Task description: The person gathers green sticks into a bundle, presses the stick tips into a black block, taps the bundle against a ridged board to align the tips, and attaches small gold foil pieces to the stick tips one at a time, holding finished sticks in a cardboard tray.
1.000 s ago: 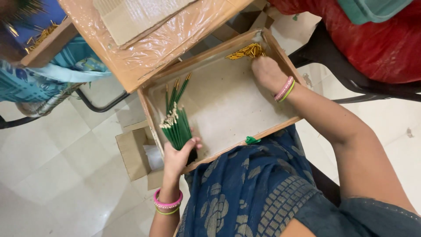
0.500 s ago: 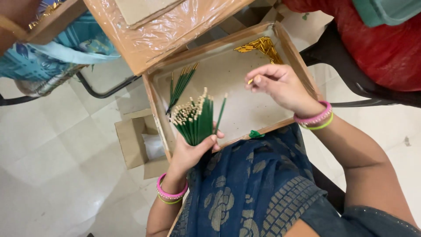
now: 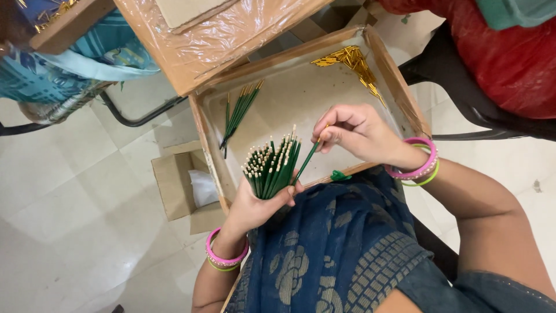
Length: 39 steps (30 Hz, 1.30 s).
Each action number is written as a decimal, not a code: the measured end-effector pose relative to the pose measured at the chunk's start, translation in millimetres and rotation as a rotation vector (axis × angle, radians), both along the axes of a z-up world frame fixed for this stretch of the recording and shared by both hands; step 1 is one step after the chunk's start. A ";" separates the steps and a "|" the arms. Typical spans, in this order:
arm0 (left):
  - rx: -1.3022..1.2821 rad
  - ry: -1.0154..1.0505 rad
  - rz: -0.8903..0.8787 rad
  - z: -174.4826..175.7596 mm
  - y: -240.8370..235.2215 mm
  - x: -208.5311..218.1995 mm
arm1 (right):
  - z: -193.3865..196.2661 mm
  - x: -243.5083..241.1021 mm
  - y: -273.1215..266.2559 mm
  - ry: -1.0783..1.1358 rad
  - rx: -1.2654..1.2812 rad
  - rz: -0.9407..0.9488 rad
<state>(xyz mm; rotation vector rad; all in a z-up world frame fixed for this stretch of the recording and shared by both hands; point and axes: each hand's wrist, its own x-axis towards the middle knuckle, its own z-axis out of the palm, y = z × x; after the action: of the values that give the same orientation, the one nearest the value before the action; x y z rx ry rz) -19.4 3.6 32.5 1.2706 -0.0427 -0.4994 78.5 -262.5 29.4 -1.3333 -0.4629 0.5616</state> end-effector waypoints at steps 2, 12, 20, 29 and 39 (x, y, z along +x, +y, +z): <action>0.089 -0.048 0.001 -1.3 1.8 1.3 | -16.3 -9.2 7.6 0.002 0.013 -0.040; 0.984 -0.318 0.284 -38.9 15.7 17.1 | -81.1 54.2 -4.4 -0.829 -0.269 0.095; 0.319 -0.016 0.483 -70.2 43.0 5.8 | -183.4 141.2 -83.4 -0.876 -1.452 -0.065; 0.254 0.087 0.364 -75.4 22.8 11.2 | -158.1 121.6 -75.9 -0.933 -1.402 -0.201; -0.088 0.054 0.130 -30.6 13.9 9.5 | -47.1 50.4 -11.8 -0.008 -0.181 -0.116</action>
<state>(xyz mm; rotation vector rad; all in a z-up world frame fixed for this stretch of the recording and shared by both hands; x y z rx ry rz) -10.0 17.5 1.9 1.1644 0.0628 -0.4149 128.9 -274.3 -17.7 -1.5252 -0.3453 0.5110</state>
